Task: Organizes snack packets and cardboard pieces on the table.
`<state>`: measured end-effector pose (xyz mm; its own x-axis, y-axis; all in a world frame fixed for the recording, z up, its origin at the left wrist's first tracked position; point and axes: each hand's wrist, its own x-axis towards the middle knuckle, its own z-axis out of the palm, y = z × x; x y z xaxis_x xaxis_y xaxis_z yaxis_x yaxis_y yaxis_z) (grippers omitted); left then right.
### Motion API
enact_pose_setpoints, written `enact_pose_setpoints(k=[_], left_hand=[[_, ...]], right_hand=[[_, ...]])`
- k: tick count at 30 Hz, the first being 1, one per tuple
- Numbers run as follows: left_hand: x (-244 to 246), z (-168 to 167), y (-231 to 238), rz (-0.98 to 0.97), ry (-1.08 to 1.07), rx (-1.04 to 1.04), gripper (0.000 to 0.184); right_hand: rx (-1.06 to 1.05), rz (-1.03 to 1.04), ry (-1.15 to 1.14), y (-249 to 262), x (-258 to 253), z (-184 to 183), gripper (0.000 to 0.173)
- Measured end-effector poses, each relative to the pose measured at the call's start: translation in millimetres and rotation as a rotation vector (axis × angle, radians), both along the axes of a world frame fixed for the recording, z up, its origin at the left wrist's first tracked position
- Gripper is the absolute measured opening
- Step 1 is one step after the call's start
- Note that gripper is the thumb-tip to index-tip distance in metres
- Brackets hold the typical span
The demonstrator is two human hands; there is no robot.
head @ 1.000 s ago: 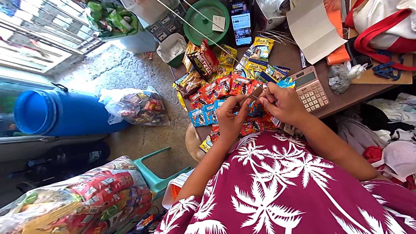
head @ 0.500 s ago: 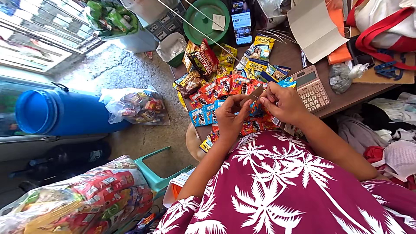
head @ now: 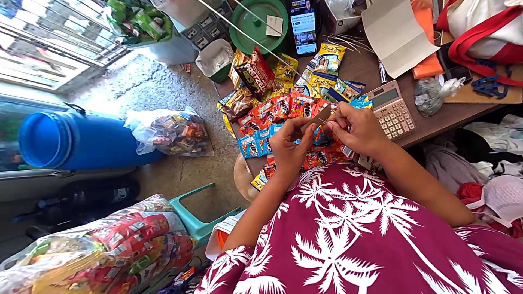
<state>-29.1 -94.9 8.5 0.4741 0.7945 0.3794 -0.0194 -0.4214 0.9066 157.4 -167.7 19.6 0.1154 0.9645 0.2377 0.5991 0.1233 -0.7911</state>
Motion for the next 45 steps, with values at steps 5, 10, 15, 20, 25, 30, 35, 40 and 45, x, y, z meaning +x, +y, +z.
enact_pose_setpoints(k=[5, 10, 15, 20, 25, 30, 35, 40, 45], left_hand=[[1.1, -1.3, 0.2, 0.0, 0.009, 0.024, 0.018], [-0.1, -0.5, 2.6, 0.023, 0.104, 0.204, 0.016], [2.6, 3.4, 2.9, -0.006, 0.2, 0.429, 0.013], [6.4, 2.6, 2.4, -0.065, 0.245, 0.523, 0.01], [8.3, 4.8, 5.5, -0.038, 0.189, 0.476, 0.01], [13.7, 3.7, -5.2, -0.095, 0.19, 0.461, 0.009], [17.1, -5.4, -17.9, -0.37, 0.236, 0.399, 0.021], [18.1, 10.0, -18.5, -0.328, 0.181, -0.159, 0.025], [28.9, 9.3, -15.2, -0.358, 0.082, -0.189, 0.014]], right_hand=[[-0.006, -0.012, 0.004, -0.3, -0.1, 0.7, 0.016], [-0.028, -0.01, -0.013, -0.4, -0.4, 1.8, 0.017], [-0.009, -0.02, -0.013, -0.3, -1.6, 2.7, 0.013], [-0.014, -0.003, -0.007, 1.8, -1.5, 4.7, 0.013], [0.154, -0.092, 0.069, 3.2, -1.8, -1.6, 0.028], [0.311, -0.138, 0.089, 4.3, -1.0, -11.5, 0.04], [0.509, -0.151, 0.106, 5.6, -3.1, -14.3, 0.048], [0.578, -0.127, 0.201, -0.1, -2.2, -15.6, 0.045], [0.582, -0.087, 0.186, -3.3, -4.0, -13.7, 0.046]])
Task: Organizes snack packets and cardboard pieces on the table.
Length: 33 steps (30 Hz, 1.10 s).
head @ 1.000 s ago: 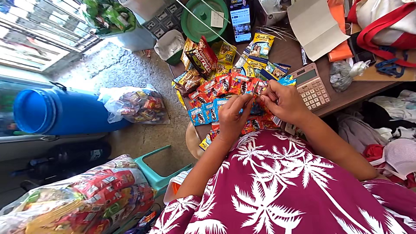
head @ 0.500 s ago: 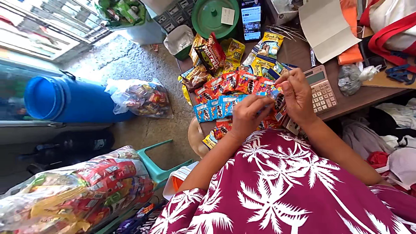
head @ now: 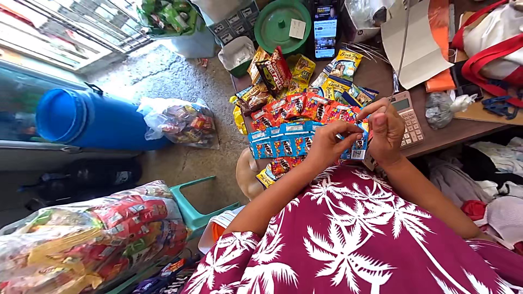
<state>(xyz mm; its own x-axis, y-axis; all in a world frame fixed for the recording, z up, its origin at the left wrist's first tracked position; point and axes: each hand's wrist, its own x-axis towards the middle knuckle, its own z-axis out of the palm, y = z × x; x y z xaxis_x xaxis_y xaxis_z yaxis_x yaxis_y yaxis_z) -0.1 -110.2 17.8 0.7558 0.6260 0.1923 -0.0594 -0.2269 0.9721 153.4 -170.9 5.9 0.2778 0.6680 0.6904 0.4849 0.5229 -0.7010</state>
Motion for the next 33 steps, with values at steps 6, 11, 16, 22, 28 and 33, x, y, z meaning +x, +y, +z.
enact_pose_setpoints(k=[6, 11, 16, 22, 28, 33], left_hand=[[3.6, 10.1, -4.1, -0.026, -0.033, 0.103, 0.01], [0.9, 18.5, -11.4, -0.021, -0.122, 0.293, 0.009], [-1.9, 41.9, -11.2, -0.028, -0.128, 0.461, 0.009], [-6.4, 79.7, -12.7, -0.044, -0.156, 0.636, 0.009], [-16.2, 130.3, -4.5, 0.008, -0.137, 0.727, 0.012], [-35.1, 180.8, 12.3, 0.123, -0.23, 0.39, 0.009]], right_hand=[[-0.044, 0.036, 0.065, -5.9, -1.6, 8.3, 0.048], [-0.11, 0.108, 0.036, -23.5, 4.4, 3.0, 0.052], [-0.1, 0.054, -0.282, -50.3, 3.2, -13.1, 0.055], [0.003, -0.011, -0.417, -52.1, -3.9, 6.6, 0.041], [-0.007, -0.048, -0.29, -34.6, -25.2, 54.2, 0.039], [0.065, 0.037, -0.204, 1.0, -53.6, 129.8, 0.037]])
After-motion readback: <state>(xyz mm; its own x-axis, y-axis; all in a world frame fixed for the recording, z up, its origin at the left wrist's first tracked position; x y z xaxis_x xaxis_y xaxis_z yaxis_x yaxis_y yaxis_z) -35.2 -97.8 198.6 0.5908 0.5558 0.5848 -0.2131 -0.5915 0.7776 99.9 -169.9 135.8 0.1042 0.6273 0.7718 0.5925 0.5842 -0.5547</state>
